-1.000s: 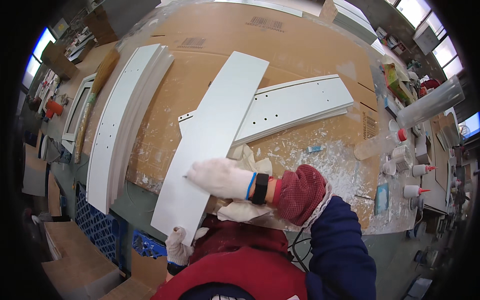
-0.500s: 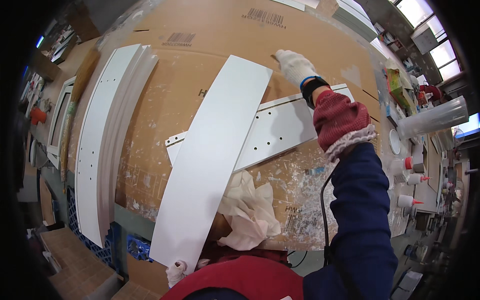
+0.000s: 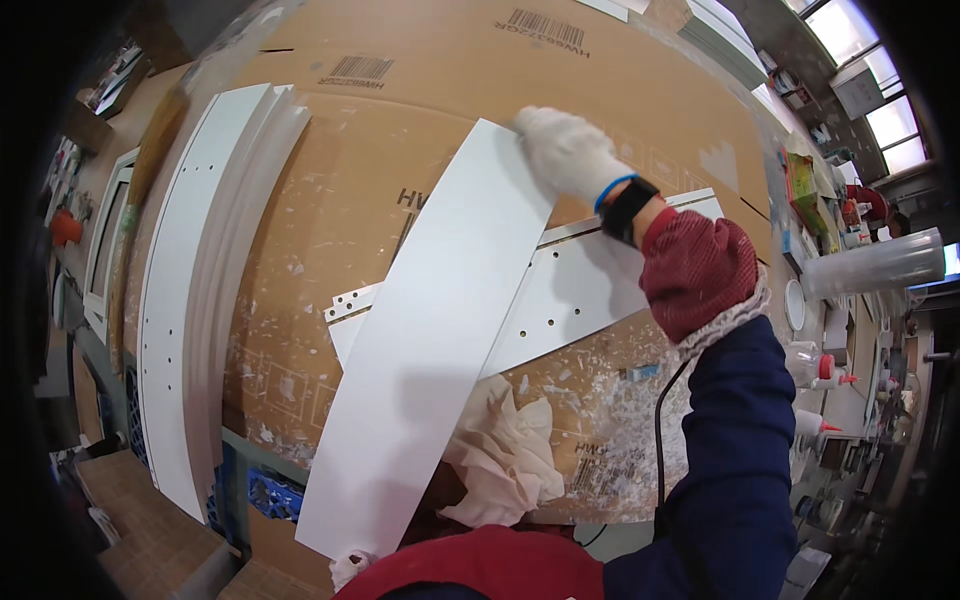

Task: The person wipes the surface of white rectangular panels with a cloth. They handle the panels one at a time, lifting them from a stack, wiping them, and placing them back down. The person uses a small blue tool to scrape or clean the edges of the panels.

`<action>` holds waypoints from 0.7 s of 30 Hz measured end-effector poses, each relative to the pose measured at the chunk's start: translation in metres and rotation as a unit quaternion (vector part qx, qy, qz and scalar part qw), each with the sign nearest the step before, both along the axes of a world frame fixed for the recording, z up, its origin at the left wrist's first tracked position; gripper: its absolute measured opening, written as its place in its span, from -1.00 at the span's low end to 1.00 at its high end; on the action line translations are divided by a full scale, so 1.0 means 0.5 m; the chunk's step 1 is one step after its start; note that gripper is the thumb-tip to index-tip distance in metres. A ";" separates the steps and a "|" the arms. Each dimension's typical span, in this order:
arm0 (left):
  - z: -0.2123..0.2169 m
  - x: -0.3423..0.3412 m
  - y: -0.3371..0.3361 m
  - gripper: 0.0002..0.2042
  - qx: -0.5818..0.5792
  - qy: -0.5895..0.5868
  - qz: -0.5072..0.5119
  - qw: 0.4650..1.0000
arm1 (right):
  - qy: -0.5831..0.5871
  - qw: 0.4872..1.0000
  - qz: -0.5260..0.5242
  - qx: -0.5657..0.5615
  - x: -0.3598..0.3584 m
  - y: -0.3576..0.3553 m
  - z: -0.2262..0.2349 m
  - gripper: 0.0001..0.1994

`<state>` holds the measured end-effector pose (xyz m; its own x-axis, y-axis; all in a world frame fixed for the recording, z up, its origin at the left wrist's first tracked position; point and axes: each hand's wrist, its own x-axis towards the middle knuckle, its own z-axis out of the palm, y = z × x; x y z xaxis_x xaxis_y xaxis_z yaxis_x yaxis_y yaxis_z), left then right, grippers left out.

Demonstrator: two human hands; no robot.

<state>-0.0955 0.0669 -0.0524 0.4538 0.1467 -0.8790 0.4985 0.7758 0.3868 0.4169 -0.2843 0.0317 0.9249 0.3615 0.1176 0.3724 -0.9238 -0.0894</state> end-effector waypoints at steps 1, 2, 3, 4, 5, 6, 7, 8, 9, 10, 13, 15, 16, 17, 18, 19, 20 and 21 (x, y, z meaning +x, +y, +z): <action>-0.001 0.003 0.002 -0.61 -0.001 -0.002 -0.005 1.000 | 0.012 0.996 -0.067 -0.049 0.030 -0.042 0.012 -0.79; -0.004 0.004 0.006 -0.61 -0.002 -0.004 -0.007 1.000 | 0.030 0.990 -0.106 -0.082 0.052 -0.078 0.022 -0.78; -0.006 0.005 0.008 -0.62 0.000 -0.004 -0.008 1.000 | 0.018 0.992 -0.096 -0.074 0.049 -0.075 0.031 -0.78; -0.006 0.003 0.002 -0.62 0.000 0.001 -0.001 1.000 | 0.008 0.995 -0.078 -0.065 0.046 -0.055 0.048 -0.78; -0.007 0.004 -0.001 -0.62 0.001 0.003 0.003 1.000 | 0.036 0.997 -0.042 -0.047 0.038 -0.022 0.059 -0.78; -0.006 0.002 -0.002 -0.63 0.005 0.007 0.007 1.000 | 0.070 0.997 -0.007 -0.028 0.004 0.040 0.060 -0.78; -0.007 -0.004 -0.002 -0.63 0.006 0.009 0.009 1.000 | 0.051 0.992 0.111 0.015 -0.039 0.077 0.047 -0.81; -0.009 -0.003 0.000 -0.63 0.003 0.010 0.006 1.000 | 0.028 0.973 0.223 0.054 -0.081 0.106 0.041 -0.84; -0.009 0.000 0.001 -0.63 0.004 0.011 0.004 1.000 | 0.072 0.968 0.241 0.021 -0.112 0.143 0.035 -0.85; -0.009 0.004 0.003 -0.64 0.004 0.011 0.001 1.000 | 0.115 0.958 0.262 -0.011 -0.134 0.175 0.031 -0.85; -0.009 0.003 0.001 -0.65 0.008 0.013 0.003 1.000 | 0.131 0.956 0.261 -0.028 -0.132 0.201 0.023 -0.87; -0.008 0.001 -0.001 -0.65 0.008 0.014 0.007 1.000 | 0.064 0.980 0.186 0.023 -0.069 0.165 0.018 -0.79; -0.009 0.007 0.001 -0.66 0.007 0.010 0.001 1.000 | -0.003 0.986 0.164 0.013 -0.013 0.119 0.002 -0.79; -0.008 0.007 -0.002 -0.66 0.010 0.010 0.005 1.000 | 0.034 0.996 0.079 -0.038 0.022 0.106 0.026 -0.75; -0.010 0.011 0.001 -0.66 0.008 0.008 -0.001 1.000 | -0.007 0.996 0.041 -0.075 0.070 0.048 0.013 -0.79; -0.012 0.017 0.007 -0.66 0.006 0.004 -0.010 1.000 | -0.016 0.994 -0.015 -0.109 0.095 -0.008 0.016 -0.80; -0.014 0.017 0.008 -0.67 0.006 0.002 -0.011 1.000 | -0.017 0.994 -0.037 -0.097 0.088 -0.030 0.024 -0.80; -0.013 0.012 0.003 -0.67 0.006 0.004 -0.006 1.000 | -0.015 0.995 -0.053 -0.085 0.087 -0.032 0.034 -0.80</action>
<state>-0.0892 0.0683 -0.0591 0.4493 0.1515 -0.8805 0.5113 0.7645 0.3924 0.4602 -0.3000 0.0485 0.9561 0.2784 0.0917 0.2714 -0.9590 0.0819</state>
